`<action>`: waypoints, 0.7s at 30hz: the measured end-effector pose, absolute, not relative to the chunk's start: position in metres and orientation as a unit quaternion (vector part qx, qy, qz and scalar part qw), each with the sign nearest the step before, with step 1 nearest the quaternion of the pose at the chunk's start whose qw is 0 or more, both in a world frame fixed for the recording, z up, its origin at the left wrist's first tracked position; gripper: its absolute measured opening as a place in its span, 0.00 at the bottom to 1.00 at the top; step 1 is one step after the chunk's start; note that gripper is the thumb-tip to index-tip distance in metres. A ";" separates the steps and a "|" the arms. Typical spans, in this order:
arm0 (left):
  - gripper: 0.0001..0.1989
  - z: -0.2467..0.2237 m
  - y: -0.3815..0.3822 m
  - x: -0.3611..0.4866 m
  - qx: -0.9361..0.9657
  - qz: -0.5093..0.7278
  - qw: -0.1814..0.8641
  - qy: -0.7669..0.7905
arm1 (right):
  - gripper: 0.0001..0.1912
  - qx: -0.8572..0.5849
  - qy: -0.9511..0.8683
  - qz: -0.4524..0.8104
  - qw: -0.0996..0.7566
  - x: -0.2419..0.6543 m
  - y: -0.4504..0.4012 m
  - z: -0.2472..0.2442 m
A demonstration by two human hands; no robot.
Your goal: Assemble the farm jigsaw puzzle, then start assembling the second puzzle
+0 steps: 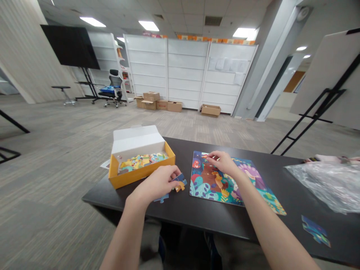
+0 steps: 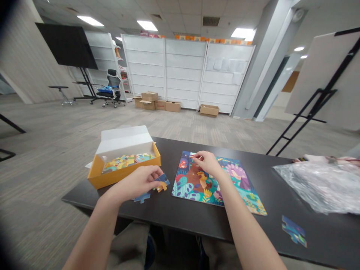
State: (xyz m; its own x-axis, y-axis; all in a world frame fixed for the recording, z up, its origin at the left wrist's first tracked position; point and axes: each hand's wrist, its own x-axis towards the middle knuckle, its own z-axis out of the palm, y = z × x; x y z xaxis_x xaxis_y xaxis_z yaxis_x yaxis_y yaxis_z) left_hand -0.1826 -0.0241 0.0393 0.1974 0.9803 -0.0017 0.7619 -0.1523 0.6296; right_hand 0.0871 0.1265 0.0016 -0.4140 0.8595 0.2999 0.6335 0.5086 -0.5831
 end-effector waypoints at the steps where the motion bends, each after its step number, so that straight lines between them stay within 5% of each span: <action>1: 0.09 0.041 -0.023 -0.184 0.717 0.246 0.279 0.590 | 0.11 -0.449 -0.811 0.232 0.294 0.086 0.124 0.003; 10: 0.13 0.041 -0.011 -0.164 0.652 0.384 0.343 0.556 | 0.19 -0.301 -0.759 0.520 0.250 0.064 0.091 0.032; 21: 0.08 0.036 0.002 -0.141 0.691 0.394 0.316 0.517 | 0.20 -0.264 -0.770 0.539 0.216 0.055 0.088 0.030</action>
State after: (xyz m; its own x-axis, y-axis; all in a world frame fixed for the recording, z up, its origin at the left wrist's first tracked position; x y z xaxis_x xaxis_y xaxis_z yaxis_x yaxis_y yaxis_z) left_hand -0.1412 0.0019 0.0360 0.1547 0.9638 0.2170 0.4667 -0.2649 0.8438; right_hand 0.0550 0.0876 0.0298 -0.7674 0.6393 0.0484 0.1741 0.2805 -0.9439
